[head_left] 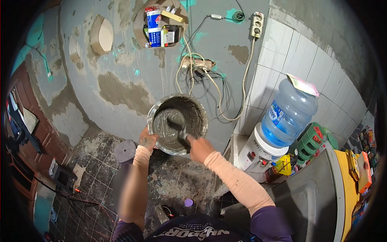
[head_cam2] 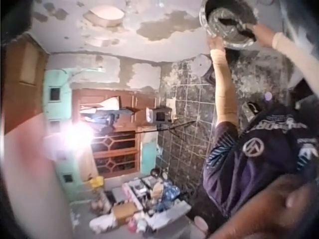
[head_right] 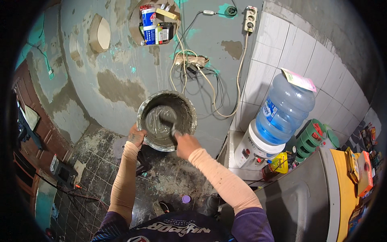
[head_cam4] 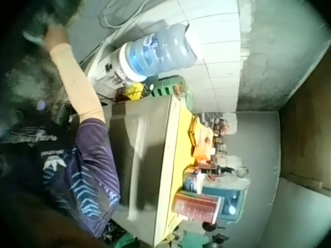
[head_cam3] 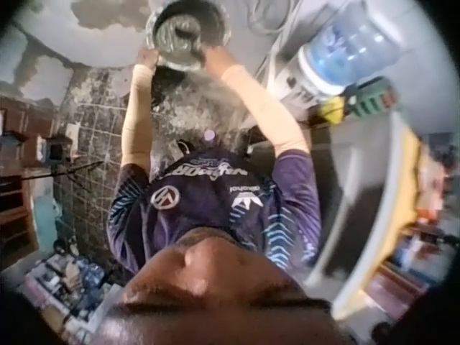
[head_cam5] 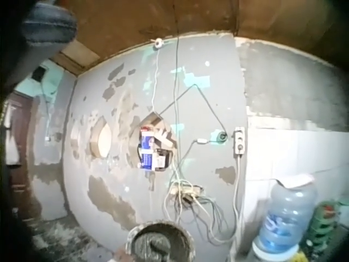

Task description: Applying and smoothing plaster or cement mixture onto a wall surface using a trowel.

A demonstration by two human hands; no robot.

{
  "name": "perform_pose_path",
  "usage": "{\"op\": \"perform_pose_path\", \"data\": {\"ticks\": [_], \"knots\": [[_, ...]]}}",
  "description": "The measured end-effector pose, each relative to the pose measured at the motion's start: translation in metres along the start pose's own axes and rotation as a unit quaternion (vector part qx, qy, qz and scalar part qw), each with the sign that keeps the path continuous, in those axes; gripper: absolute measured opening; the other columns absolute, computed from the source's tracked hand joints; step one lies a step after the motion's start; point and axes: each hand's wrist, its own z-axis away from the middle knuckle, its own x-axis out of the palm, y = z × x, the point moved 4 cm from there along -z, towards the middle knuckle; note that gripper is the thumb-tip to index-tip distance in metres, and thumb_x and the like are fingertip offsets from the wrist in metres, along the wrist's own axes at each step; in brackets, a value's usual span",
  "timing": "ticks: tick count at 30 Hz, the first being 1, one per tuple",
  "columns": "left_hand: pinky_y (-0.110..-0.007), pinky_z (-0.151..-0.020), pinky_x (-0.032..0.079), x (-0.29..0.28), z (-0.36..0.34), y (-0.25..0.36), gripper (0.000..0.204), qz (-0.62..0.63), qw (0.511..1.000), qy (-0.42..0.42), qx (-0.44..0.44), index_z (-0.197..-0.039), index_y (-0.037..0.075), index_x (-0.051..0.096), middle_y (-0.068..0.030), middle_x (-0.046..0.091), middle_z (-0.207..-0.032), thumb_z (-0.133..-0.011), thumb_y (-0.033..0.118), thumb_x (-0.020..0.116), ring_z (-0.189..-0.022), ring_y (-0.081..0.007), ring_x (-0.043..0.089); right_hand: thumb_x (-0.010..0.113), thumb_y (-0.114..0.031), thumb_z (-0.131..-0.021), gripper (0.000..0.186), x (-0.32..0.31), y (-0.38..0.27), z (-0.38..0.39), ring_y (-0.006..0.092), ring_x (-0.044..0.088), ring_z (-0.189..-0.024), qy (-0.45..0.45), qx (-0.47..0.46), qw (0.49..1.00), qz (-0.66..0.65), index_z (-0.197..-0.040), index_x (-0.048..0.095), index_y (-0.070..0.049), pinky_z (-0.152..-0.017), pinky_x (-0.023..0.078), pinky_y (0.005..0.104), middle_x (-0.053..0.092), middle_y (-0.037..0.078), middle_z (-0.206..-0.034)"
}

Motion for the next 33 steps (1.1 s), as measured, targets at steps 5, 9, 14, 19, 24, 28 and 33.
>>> {"op": "perform_pose_path", "data": {"ticks": [5,9,14,19,24,28,33], "knots": [[-0.03,-0.085,0.046,-0.003,0.003,-0.004,0.052,0.067,0.996,0.048,-0.026,-0.121,-0.001,0.054,-0.009,0.064,-0.105,-0.07,-0.013,0.05,-0.096,-0.0223,0.061,0.058,-0.006,-0.071,0.034,0.003,0.006,0.003,0.0419,0.064,-0.074,-0.011,-0.049,0.997,-0.064,-0.104,0.057,0.004,-0.07,0.054,0.0463,0.063,0.028,-0.076],[-0.032,-0.056,0.055,0.008,0.009,0.0,0.049,0.066,0.997,0.022,-0.041,-0.119,0.001,0.052,-0.009,0.064,-0.094,-0.072,-0.012,0.048,-0.076,-0.0233,0.064,0.056,-0.002,-0.071,0.029,-0.01,0.001,-0.027,0.0434,0.063,-0.073,0.126,0.01,0.989,-0.072,-0.099,0.057,0.005,-0.07,0.054,0.047,0.063,0.027,-0.075],[-0.036,-0.057,0.059,0.01,0.001,-0.009,0.05,0.082,0.995,0.047,-0.042,-0.122,0.002,0.05,-0.0119,0.063,-0.1,-0.074,-0.011,0.046,-0.078,-0.0262,0.065,0.058,-0.005,-0.071,0.034,0.013,-0.037,-0.019,0.0427,0.064,-0.071,-0.034,-0.038,0.998,-0.033,-0.105,0.059,0.0,-0.071,0.054,0.0465,0.063,0.028,-0.076],[-0.037,-0.058,0.059,-0.016,-0.009,-0.027,0.051,0.068,0.996,0.064,0.004,-0.122,0.002,0.05,-0.0123,0.062,-0.1,-0.073,-0.011,0.046,-0.078,-0.0261,0.065,0.058,-0.002,-0.07,0.037,-0.008,-0.013,-0.019,0.0392,0.065,-0.075,-0.058,-0.092,0.991,-0.076,-0.107,0.06,-0.003,-0.073,0.055,0.0433,0.064,0.027,-0.081],[-0.037,-0.055,0.059,-0.018,-0.014,-0.023,0.051,-0.02,0.998,0.061,0.003,-0.122,0.002,0.049,-0.0122,0.062,-0.098,-0.073,-0.011,0.045,-0.073,-0.0259,0.065,0.06,-0.002,-0.07,0.052,-0.012,-0.005,-0.046,0.039,0.063,-0.076,0.024,-0.063,0.996,0.066,-0.121,0.05,-0.006,-0.068,0.053,0.0461,0.061,0.024,-0.088],[-0.032,-0.049,0.056,-0.017,-0.014,-0.019,0.049,0.105,0.993,0.041,0.032,-0.12,0.002,0.051,-0.0105,0.063,-0.095,-0.073,-0.009,0.047,-0.07,-0.0224,0.065,0.058,-0.002,-0.07,0.053,0.005,-0.01,-0.031,0.0385,0.064,-0.076,-0.065,-0.094,0.991,0.076,-0.122,0.05,-0.007,-0.069,0.053,0.0454,0.063,0.023,-0.087],[-0.03,-0.051,0.054,-0.026,-0.014,-0.024,0.049,-0.001,0.998,0.06,0.028,-0.121,0.002,0.053,-0.0101,0.063,-0.098,-0.073,-0.009,0.047,-0.073,-0.021,0.065,0.058,-0.005,-0.071,0.046,-0.003,-0.007,-0.04,0.04,0.063,-0.077,-0.123,-0.098,0.987,-0.001,-0.116,0.057,-0.006,-0.072,0.053,0.0458,0.063,0.025,-0.091]]}}
